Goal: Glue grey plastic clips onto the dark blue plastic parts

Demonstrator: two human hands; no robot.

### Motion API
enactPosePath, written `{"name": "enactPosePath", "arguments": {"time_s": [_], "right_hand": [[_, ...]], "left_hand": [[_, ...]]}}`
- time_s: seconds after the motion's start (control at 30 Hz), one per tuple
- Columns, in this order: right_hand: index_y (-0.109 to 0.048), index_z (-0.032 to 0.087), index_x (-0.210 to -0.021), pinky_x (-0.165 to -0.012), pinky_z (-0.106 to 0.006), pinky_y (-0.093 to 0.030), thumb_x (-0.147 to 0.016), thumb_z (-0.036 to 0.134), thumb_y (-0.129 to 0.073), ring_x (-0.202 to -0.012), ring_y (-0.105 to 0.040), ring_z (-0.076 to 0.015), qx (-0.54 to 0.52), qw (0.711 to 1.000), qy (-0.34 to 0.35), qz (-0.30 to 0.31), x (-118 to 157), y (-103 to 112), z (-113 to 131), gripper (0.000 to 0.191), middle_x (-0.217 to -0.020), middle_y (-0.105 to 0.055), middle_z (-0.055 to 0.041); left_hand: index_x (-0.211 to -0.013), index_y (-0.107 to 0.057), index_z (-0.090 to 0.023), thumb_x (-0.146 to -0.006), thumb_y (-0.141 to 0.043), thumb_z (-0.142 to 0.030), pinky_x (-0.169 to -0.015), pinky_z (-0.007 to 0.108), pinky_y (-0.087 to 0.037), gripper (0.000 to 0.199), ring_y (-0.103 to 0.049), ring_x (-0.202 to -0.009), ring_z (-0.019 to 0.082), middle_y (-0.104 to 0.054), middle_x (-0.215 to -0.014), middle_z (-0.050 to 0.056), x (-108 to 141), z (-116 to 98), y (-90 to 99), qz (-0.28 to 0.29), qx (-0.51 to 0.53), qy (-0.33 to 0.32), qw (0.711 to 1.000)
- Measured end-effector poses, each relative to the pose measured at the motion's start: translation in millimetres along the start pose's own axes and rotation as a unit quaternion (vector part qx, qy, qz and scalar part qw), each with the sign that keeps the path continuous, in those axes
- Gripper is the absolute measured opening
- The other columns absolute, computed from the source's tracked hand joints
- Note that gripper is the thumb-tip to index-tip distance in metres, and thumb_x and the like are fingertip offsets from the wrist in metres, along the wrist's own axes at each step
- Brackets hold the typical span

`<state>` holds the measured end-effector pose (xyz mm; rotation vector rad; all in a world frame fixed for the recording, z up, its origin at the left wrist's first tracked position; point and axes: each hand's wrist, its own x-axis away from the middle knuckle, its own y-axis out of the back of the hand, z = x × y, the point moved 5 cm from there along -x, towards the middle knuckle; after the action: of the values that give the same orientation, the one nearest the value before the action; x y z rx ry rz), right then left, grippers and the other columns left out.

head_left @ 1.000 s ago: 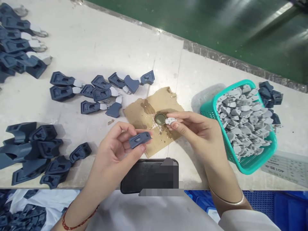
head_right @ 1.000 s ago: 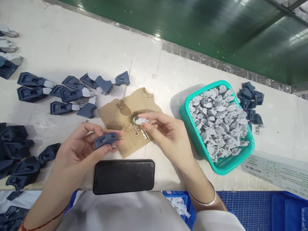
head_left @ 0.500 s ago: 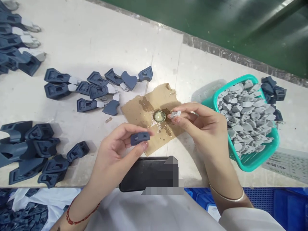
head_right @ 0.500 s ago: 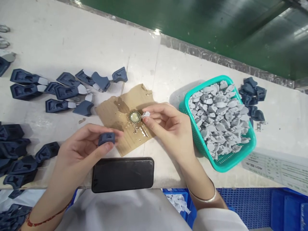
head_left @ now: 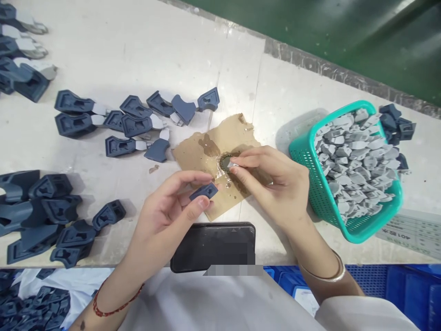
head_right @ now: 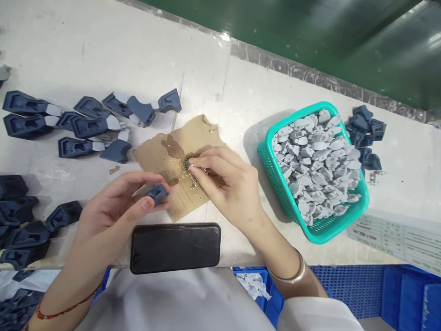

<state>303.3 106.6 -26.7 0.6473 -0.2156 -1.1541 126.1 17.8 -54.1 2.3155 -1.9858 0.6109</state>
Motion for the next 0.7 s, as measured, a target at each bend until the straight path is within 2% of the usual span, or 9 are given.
{"name": "enactPosePath", "arguments": {"time_s": [0.1,0.2,0.27,0.33,0.43,0.5,0.6,0.7], "right_hand": [[-0.082,0.031,-0.095,-0.086,-0.041,-0.061,-0.096,0.023,-0.075,-0.096,-0.075,-0.0236,0.007,1.000,-0.002,0.001,1.8,-1.9,0.6,0.011,-0.097,-0.080,-0.0034],[-0.082,0.029,-0.095,-0.083,-0.037,-0.061,-0.094,0.022,-0.078,-0.097,-0.075,-0.0217,-0.066,0.996,-0.046,-0.029,3.5,-0.9,-4.2,0.008,-0.099,-0.081,-0.0032],[-0.082,0.028,-0.093,-0.075,-0.034,-0.059,-0.092,0.022,-0.082,-0.086,-0.073,-0.0184,-0.132,0.984,-0.095,-0.070,4.1,1.8,-10.1,0.007,-0.096,-0.082,-0.0020],[-0.081,0.026,-0.087,-0.064,-0.030,-0.055,-0.089,0.023,-0.085,-0.070,-0.067,-0.0145,-0.178,0.969,-0.138,-0.097,4.1,3.6,-15.3,0.006,-0.086,-0.080,-0.0003],[-0.076,0.025,-0.079,-0.054,-0.027,-0.049,-0.088,0.032,-0.087,-0.057,-0.059,-0.0117,-0.239,0.952,-0.177,-0.068,3.6,0.7,-18.9,0.016,-0.070,-0.074,0.0021],[-0.073,0.025,-0.078,-0.052,-0.026,-0.048,-0.089,0.036,-0.086,-0.055,-0.059,-0.0114,-0.281,0.941,-0.187,-0.032,4.7,-3.0,-18.4,0.020,-0.067,-0.072,0.0027],[-0.073,0.025,-0.081,-0.052,-0.026,-0.051,-0.091,0.036,-0.083,-0.054,-0.062,-0.0111,-0.320,0.931,-0.177,0.004,8.2,-7.6,-13.3,0.018,-0.069,-0.074,0.0030],[-0.074,0.025,-0.081,-0.054,-0.025,-0.054,-0.091,0.030,-0.083,-0.056,-0.064,-0.0106,-0.341,0.925,-0.167,0.018,11.4,-11.8,-6.1,0.015,-0.072,-0.075,0.0032]], "left_hand": [[-0.110,-0.078,-0.028,-0.098,-0.073,-0.020,-0.091,0.017,-0.063,0.016,-0.076,-0.106,0.012,-0.076,-0.114,0.000,-1.8,1.4,-1.6,-0.001,-0.015,-0.018,1.000],[-0.108,-0.074,-0.027,-0.098,-0.071,-0.018,-0.097,0.018,-0.061,0.013,-0.074,-0.113,0.012,-0.073,-0.121,0.000,-1.8,2.5,-2.7,0.009,-0.023,-0.023,0.999],[-0.107,-0.068,-0.026,-0.099,-0.070,-0.019,-0.101,0.021,-0.060,0.011,-0.073,-0.120,0.013,-0.073,-0.129,0.001,-0.8,3.9,-2.8,0.016,-0.024,-0.018,0.999],[-0.106,-0.060,-0.026,-0.100,-0.069,-0.021,-0.098,0.022,-0.061,0.011,-0.074,-0.118,0.013,-0.076,-0.128,0.002,0.5,5.6,-4.0,0.030,-0.030,-0.012,0.999],[-0.106,-0.055,-0.027,-0.101,-0.069,-0.027,-0.085,0.020,-0.062,0.014,-0.076,-0.104,0.013,-0.080,-0.110,0.001,1.7,7.6,-7.2,0.048,-0.052,-0.010,0.997],[-0.111,-0.059,-0.027,-0.098,-0.074,-0.031,-0.081,0.018,-0.061,0.020,-0.076,-0.100,0.013,-0.080,-0.105,0.000,1.7,8.5,-7.5,0.040,-0.080,-0.009,0.996],[-0.119,-0.067,-0.028,-0.096,-0.076,-0.031,-0.088,0.017,-0.059,0.025,-0.076,-0.103,0.012,-0.080,-0.110,-0.002,0.9,8.7,-8.0,0.040,-0.125,-0.013,0.991],[-0.114,-0.074,-0.028,-0.099,-0.072,-0.032,-0.090,0.015,-0.057,0.016,-0.076,-0.100,0.010,-0.081,-0.112,-0.003,0.5,8.1,-8.8,0.055,-0.162,-0.026,0.985]]}}
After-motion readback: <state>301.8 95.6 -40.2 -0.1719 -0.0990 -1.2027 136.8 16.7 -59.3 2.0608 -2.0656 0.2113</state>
